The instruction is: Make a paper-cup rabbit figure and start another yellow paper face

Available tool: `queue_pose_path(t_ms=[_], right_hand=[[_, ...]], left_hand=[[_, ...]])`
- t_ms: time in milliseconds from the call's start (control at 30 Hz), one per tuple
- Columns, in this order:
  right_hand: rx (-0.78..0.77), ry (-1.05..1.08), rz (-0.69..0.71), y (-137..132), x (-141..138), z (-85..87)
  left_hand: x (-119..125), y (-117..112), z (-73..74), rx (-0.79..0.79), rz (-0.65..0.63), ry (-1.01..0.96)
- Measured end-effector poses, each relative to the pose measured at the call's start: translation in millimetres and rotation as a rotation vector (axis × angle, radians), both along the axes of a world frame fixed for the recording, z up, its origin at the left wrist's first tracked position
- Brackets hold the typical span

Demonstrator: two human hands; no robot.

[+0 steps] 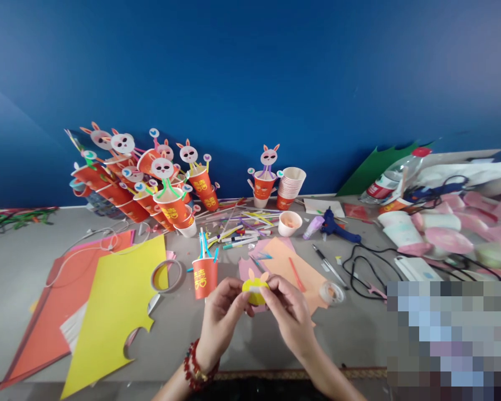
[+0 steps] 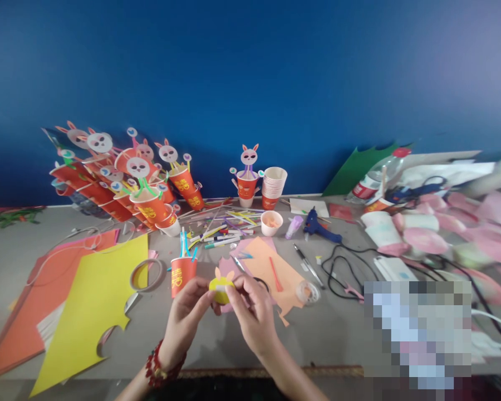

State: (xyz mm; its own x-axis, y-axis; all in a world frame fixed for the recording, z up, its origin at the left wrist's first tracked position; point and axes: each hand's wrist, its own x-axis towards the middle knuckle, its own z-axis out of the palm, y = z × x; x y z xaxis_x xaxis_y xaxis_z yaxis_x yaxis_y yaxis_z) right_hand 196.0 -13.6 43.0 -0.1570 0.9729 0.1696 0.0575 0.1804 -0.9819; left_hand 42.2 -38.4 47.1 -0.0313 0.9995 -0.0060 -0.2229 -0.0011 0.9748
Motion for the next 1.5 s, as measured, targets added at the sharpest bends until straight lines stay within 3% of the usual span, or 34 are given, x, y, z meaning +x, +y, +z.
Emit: queue_pose_path(t_ms=[333,700,1033,1167,1367,1500], right_hand=[[-0.067,0.081,0.025,2,-1,2.1],[0.178,-0.151,0.05,5,11,-1.0],[0.241,-0.216,0.044,1,10,4.2],[0.322,-0.165,-0.011,3,14,2.7],[0.719,-0.29,0.032,9,28,5.1],[0.785,-0.336,-0.029,9,34,4.7]], left_hand=[[1,-1,-0.8,0.008,0.037,0.058],[-11,8,5.6,0.257,0.141,0.443],[-14,6,6.8,0.29,0.169,0.647],[-27,8,4.2,0.278,0.348,0.598],[-71,6,7.2,0.346,0.574,0.576],[-127,-2,13.1,0.353,0.936,0.776]])
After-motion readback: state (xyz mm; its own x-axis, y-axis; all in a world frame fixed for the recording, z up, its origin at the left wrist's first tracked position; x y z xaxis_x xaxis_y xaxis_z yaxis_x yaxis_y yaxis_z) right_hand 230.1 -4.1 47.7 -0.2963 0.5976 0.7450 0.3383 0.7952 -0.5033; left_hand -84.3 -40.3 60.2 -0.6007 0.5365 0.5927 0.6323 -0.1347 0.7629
